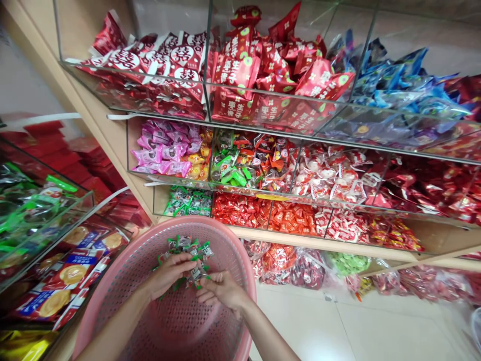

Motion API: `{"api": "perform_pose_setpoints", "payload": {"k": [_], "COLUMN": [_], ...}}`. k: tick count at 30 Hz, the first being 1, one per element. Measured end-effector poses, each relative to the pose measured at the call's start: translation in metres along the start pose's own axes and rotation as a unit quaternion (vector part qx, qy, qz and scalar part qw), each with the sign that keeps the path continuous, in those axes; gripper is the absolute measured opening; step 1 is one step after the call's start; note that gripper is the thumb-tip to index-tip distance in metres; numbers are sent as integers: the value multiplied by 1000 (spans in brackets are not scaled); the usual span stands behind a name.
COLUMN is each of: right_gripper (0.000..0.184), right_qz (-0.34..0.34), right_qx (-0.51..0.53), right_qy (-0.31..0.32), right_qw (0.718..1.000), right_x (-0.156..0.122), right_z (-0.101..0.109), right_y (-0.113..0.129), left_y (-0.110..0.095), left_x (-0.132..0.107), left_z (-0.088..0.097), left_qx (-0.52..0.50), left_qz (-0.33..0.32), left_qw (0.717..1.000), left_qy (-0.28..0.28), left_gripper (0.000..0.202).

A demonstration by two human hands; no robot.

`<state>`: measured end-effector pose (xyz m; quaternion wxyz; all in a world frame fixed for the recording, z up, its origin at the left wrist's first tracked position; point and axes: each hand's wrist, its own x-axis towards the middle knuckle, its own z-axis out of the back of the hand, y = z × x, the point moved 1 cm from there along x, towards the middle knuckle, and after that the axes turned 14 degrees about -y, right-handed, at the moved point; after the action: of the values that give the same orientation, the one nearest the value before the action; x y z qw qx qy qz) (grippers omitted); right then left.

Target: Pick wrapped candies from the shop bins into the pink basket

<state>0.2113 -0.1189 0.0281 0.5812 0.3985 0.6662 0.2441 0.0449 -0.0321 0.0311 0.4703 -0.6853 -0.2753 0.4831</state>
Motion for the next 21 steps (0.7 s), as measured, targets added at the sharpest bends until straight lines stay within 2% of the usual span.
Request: {"api": "perform_pose_setpoints", "payload": {"k": [4,6,8,11,13,15,18,21], "right_gripper": [52,45,37,38,34,27,12,11], "right_qz": [-142,-159,-117,19,109,157,207,280], "right_qx": [166,200,203,160,108,38,-118,-274], "right_qy": [54,34,-23,-114,-162,-201,-267,-298], "right_qw": [974,966,972,980,975,966,934,871], "right_x": [-8,-6,2,26,48,71,94,100], "right_z": [-2,-4,-6,-7,-9,-11,-15,-17], "right_y": [-4,-4,-1,8,14,17,18,15], "left_y": [3,4,4,2,0,-1,-3,-12], "left_x": [-6,-6,-4,-1,-1,-1,-1,7], "left_z": [-2,-4,-3,5,14,23,36,50], "left_qx": [-31,-11,0,-8,-11,-12,-6,31], "left_qz": [-5,-21,-42,-62,-62,-63,-75,-108], "left_qw": [999,999,999,994,991,989,983,972], "left_qy": [38,34,-3,-86,-118,-136,-166,-206], "left_gripper": [24,27,33,44,46,44,43,45]}}
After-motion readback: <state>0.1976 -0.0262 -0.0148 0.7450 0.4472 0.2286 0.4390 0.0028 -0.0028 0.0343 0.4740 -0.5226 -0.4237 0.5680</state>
